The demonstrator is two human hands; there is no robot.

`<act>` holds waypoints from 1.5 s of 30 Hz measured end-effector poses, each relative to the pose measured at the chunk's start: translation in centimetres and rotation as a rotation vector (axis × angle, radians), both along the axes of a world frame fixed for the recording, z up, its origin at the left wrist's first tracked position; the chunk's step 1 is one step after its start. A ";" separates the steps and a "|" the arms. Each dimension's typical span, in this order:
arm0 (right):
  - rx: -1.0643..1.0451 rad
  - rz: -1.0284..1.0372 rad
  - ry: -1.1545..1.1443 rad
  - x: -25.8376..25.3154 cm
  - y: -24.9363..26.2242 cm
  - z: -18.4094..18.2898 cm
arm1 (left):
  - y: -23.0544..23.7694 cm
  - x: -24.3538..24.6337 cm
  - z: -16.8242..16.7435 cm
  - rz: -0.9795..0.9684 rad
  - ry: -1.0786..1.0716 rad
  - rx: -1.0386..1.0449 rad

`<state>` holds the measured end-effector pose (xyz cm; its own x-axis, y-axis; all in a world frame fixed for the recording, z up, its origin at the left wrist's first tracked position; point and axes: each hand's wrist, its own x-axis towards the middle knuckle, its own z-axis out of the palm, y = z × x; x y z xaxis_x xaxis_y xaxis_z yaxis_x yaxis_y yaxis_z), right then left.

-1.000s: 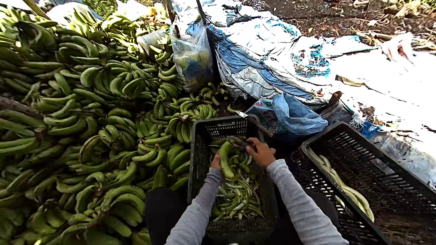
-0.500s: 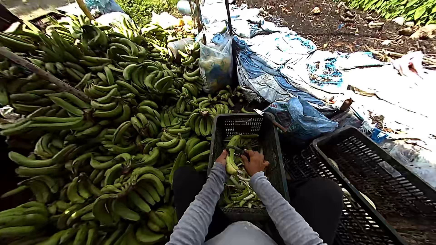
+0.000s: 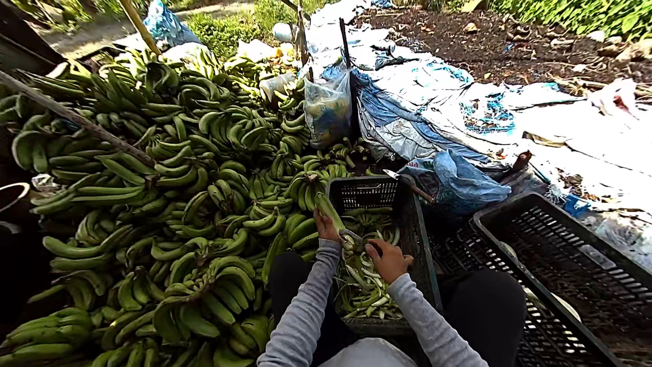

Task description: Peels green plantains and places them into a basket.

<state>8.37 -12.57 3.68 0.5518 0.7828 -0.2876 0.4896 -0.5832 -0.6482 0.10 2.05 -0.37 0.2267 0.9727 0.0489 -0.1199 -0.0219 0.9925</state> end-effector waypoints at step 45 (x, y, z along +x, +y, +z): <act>-0.035 0.285 -0.282 7.0 8.6 3.4 | 0.1 -0.1 1.1 -0.461 -0.258 -0.289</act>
<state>15.39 -3.95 7.07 0.3753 0.9081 -0.1856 0.7905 -0.4182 -0.4474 0.00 2.12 0.72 0.6441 0.7592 -0.0933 -0.2906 0.3557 0.8883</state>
